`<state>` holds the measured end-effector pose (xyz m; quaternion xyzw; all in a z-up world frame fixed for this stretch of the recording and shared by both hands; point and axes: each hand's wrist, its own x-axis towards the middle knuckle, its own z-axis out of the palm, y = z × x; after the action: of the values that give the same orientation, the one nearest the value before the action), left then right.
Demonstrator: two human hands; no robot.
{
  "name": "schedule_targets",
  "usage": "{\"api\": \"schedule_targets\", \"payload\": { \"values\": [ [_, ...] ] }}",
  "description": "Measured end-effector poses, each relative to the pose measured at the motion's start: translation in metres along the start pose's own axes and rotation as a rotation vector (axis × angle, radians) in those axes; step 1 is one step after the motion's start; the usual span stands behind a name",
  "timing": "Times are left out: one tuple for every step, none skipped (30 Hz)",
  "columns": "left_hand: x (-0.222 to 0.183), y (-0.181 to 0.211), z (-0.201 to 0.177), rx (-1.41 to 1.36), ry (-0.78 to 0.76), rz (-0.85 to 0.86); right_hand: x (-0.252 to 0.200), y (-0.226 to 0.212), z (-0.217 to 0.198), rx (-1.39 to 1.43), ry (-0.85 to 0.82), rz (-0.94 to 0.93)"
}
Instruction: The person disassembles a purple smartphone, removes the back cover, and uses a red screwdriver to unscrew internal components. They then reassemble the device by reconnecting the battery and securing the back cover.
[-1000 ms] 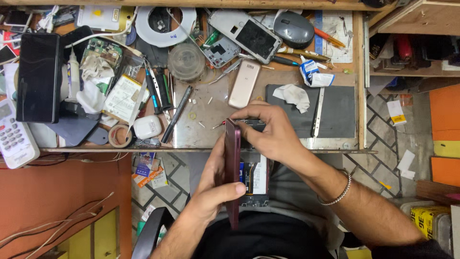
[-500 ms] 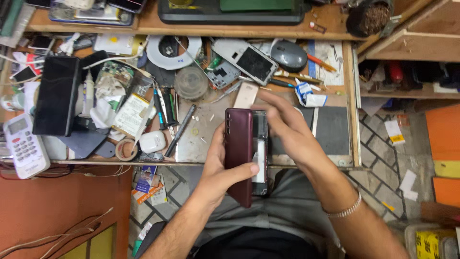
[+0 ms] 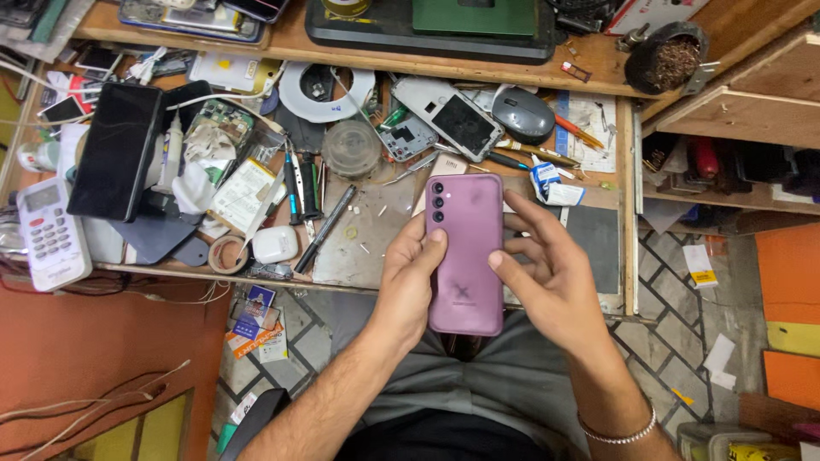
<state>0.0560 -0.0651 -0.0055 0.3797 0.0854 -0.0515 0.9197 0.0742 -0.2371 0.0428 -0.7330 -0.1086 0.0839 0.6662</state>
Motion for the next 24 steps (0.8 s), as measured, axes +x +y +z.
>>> {"api": "schedule_targets", "payload": {
  "values": [
    [0.0,0.0,0.001,-0.018,0.004,0.002,-0.005,-0.003,0.001,-0.071,0.018,-0.041],
    [0.0,-0.001,0.002,-0.036,0.007,0.005,-0.009,-0.004,0.002,-0.141,0.035,-0.083],
    [0.0,-0.002,0.003,-0.055,0.014,0.008,-0.013,-0.006,0.003,-0.208,0.038,-0.08],
    [0.001,-0.003,0.004,-0.064,0.028,0.015,-0.017,-0.006,0.003,-0.275,0.042,-0.079],
    [0.002,-0.005,0.005,-0.072,0.046,0.021,-0.021,-0.006,0.004,-0.341,0.042,-0.075],
    [0.002,-0.007,0.006,-0.081,0.064,0.027,-0.024,-0.004,0.005,-0.301,0.063,-0.026],
    [0.003,-0.009,0.007,-0.089,0.063,0.033,-0.025,-0.002,0.005,-0.261,0.086,0.019],
    [0.004,-0.01,0.008,-0.097,0.062,0.038,-0.025,0.0,0.006,-0.22,0.108,0.064],
    [0.004,-0.013,0.01,-0.107,0.059,0.04,-0.026,0.003,0.004,-0.152,0.108,0.052],
    [0.004,-0.015,0.012,-0.124,0.047,0.051,-0.025,0.005,0.002,-0.083,0.107,0.04],
    [0.005,-0.016,0.014,-0.139,0.032,0.062,-0.025,0.006,0.001,-0.015,0.11,0.026],
    [0.005,-0.016,0.015,-0.154,0.017,0.073,-0.026,0.007,0.0,-0.003,0.107,0.015],
    [0.005,-0.015,0.016,-0.175,0.011,0.062,-0.026,0.006,-0.001,0.008,0.106,0.001],
    [0.004,-0.013,0.017,-0.196,0.005,0.051,-0.026,0.004,-0.001,0.019,0.104,-0.012],
    [0.004,-0.011,0.018,-0.216,-0.007,0.041,-0.027,0.001,-0.001,-0.175,0.082,-0.097],
    [0.003,-0.007,0.018,-0.242,0.039,0.024,-0.03,-0.004,-0.001,-0.37,0.06,-0.18],
    [0.006,-0.004,0.019,-0.27,0.06,0.002,-0.029,-0.009,-0.004,-0.579,0.059,-0.269],
    [0.011,0.0,0.019,-0.298,0.081,-0.02,-0.023,-0.014,-0.008,-0.667,0.032,-0.403],
    [0.013,0.003,0.019,-0.308,0.067,-0.051,-0.02,-0.021,-0.014,-0.755,-0.006,-0.525],
    [0.015,0.004,0.019,-0.317,0.052,-0.081,-0.016,-0.026,-0.019,-0.843,-0.047,-0.645],
    [0.014,0.005,0.017,-0.317,0.051,-0.11,-0.013,-0.03,-0.021,-0.916,-0.095,-0.761],
    [0.014,0.002,0.018,-0.291,0.06,-0.121,-0.01,-0.032,-0.022,-0.988,-0.145,-0.877],
    [0.016,0.001,0.02,-0.263,0.068,-0.134,-0.008,-0.035,-0.024,-1.06,-0.194,-0.992],
    [0.017,-0.001,0.022,-0.235,0.075,-0.146,-0.006,-0.038,-0.026,-1.053,-0.178,-0.987]
  ]
}}
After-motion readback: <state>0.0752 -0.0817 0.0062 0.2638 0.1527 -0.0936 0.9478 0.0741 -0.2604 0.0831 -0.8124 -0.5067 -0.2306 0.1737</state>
